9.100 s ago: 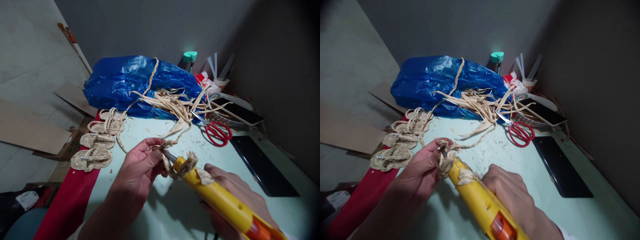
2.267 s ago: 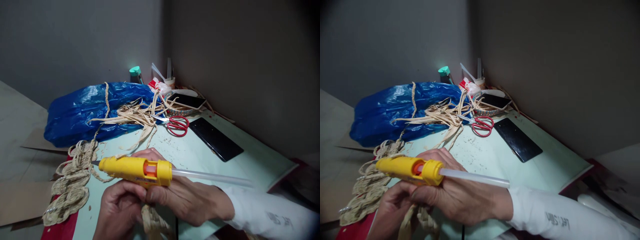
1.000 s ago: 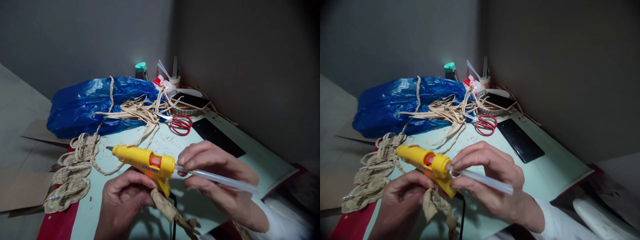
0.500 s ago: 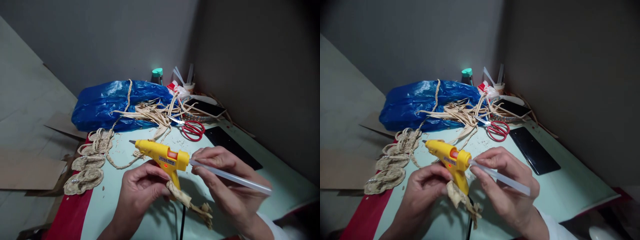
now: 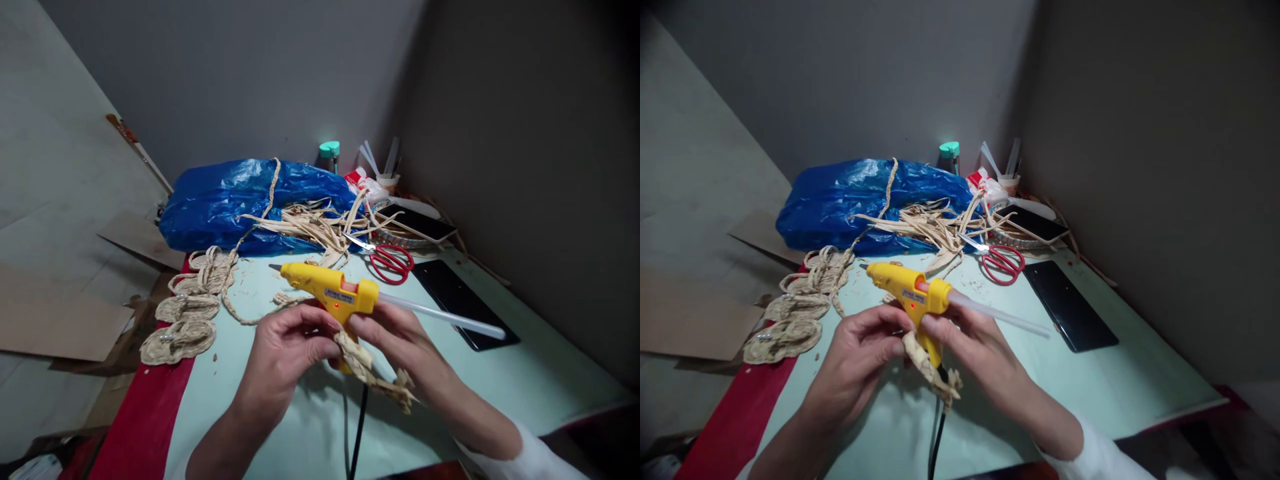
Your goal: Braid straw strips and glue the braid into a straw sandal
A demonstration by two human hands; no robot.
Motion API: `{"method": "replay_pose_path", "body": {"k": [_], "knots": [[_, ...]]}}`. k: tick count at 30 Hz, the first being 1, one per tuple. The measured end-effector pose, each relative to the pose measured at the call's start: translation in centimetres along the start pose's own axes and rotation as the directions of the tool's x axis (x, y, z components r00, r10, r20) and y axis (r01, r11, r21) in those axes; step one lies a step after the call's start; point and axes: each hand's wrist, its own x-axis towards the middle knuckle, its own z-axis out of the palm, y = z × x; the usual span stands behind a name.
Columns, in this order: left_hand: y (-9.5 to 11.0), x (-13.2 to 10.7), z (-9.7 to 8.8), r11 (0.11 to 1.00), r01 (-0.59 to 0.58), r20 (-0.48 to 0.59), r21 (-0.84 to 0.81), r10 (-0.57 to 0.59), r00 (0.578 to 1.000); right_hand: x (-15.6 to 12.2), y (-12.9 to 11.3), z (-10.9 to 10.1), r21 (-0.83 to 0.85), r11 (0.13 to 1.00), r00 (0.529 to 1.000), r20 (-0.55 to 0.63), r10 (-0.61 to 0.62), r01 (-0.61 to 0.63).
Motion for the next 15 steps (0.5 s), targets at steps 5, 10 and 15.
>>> {"method": "replay_pose_path", "body": {"k": [5, 10, 15], "knots": [[0.4, 0.5, -0.5, 0.998, 0.02, -0.051, -0.051, -0.023, 0.998, 1.2, -0.1, 0.7, 0.062, 0.998, 0.997, 0.068, 0.027, -0.032], [0.6, 0.8, -1.0, 0.987, 0.098, -0.053, -0.125, -0.106, 0.993, 2.7, 0.1, 1.1, 0.112, 0.993, 1.0, 0.013, 0.021, -0.022], [1.4, 1.4, -1.9, 0.977, 0.062, -0.092, -0.206, -0.082, 0.992, 4.4, -0.5, -1.2, 0.26, 0.965, 0.987, -0.162, 0.001, 0.042]]}}
